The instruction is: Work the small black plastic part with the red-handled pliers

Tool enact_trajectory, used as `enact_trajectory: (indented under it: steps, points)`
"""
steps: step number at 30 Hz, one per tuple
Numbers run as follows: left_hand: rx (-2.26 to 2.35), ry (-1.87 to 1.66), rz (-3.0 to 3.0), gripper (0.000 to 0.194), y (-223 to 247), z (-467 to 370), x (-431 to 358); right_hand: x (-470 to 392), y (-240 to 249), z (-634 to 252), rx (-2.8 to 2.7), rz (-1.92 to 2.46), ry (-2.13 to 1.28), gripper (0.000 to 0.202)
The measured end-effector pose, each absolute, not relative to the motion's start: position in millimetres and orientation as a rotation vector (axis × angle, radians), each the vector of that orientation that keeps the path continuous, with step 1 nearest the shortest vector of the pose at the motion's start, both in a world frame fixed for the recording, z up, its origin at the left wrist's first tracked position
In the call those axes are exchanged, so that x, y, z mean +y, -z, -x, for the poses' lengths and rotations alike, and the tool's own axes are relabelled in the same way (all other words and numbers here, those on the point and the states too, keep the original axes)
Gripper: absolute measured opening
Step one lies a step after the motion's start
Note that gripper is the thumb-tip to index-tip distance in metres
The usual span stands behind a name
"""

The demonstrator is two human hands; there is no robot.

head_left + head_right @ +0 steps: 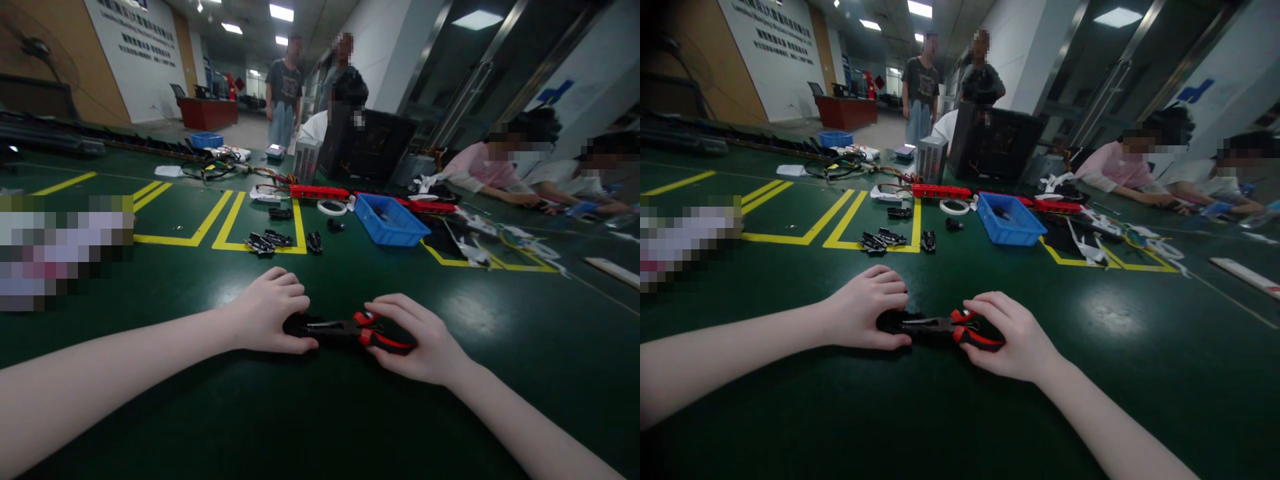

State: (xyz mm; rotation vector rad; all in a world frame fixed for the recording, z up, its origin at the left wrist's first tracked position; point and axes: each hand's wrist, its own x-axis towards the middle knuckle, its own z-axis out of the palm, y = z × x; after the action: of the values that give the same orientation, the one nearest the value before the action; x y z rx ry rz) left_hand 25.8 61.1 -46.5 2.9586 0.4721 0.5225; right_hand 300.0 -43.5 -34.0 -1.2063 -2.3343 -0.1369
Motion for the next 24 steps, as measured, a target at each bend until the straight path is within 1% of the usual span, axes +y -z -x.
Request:
enact_trajectory:
  steps: [3,7,12,24]
  points:
    - [0.495,-0.544,-2.947,0.041,48,-26,61,-43,33,-301,-2.359,1.160,0.177,0.047]
    - [0.495,-0.563,-2.928,0.041,49,-27,60,-43,32,-302,-2.315,1.101,0.352,0.047]
    - [0.503,-0.566,-2.912,0.040,48,-27,59,-45,31,-306,-2.262,1.125,0.493,0.049]
    - [0.556,-0.510,-2.844,0.035,46,-32,56,-46,35,-311,-2.225,1.184,0.659,0.050]
